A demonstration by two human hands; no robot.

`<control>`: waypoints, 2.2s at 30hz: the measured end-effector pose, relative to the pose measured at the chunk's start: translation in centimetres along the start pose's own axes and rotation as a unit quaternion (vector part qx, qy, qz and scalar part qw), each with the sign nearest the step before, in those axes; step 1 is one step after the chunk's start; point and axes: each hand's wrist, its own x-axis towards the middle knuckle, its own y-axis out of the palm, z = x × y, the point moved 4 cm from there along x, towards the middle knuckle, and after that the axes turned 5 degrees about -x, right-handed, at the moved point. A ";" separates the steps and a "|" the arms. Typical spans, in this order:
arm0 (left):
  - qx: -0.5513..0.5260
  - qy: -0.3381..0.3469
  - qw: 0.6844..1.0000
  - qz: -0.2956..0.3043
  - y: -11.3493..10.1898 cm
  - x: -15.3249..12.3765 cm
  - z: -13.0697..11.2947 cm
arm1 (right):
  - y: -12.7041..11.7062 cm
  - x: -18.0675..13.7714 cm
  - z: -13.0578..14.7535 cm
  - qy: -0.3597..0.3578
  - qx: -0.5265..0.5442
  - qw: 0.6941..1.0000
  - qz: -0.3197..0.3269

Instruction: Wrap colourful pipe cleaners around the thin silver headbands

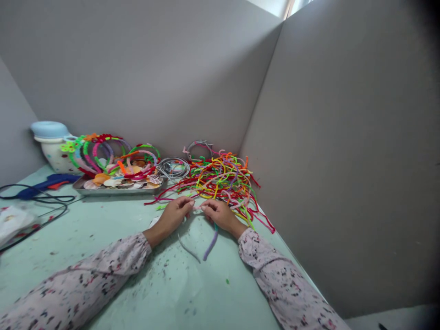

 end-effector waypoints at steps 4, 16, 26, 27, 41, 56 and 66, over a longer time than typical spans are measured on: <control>-0.029 -0.005 0.999 -0.012 -0.1 0.1 0.4 | -0.2 -0.1 0.5 -0.030 -0.079 0.996 0.002; 0.015 0.013 0.999 -0.043 -0.5 0.1 0.9 | -10.8 0.8 0.2 0.073 -0.362 0.897 -0.242; 0.035 0.021 0.998 -0.046 -0.2 0.0 0.4 | -12.4 -0.1 -4.4 0.210 -0.434 0.853 -0.201; 0.036 0.022 0.998 -0.047 -0.2 0.0 0.4 | -12.4 -0.2 -4.4 0.219 -0.438 0.849 -0.197; 0.056 0.023 0.997 -0.046 -0.3 0.0 0.6 | -17.4 -0.9 0.2 0.181 -0.284 0.895 -0.291; 0.053 0.024 0.998 -0.023 0.1 0.0 0.6 | -15.3 1.6 1.0 0.099 -0.377 0.877 -0.280; 0.063 0.025 0.997 -0.026 -0.1 0.0 1.2 | -9.9 7.4 -0.8 0.015 -0.371 0.923 -0.102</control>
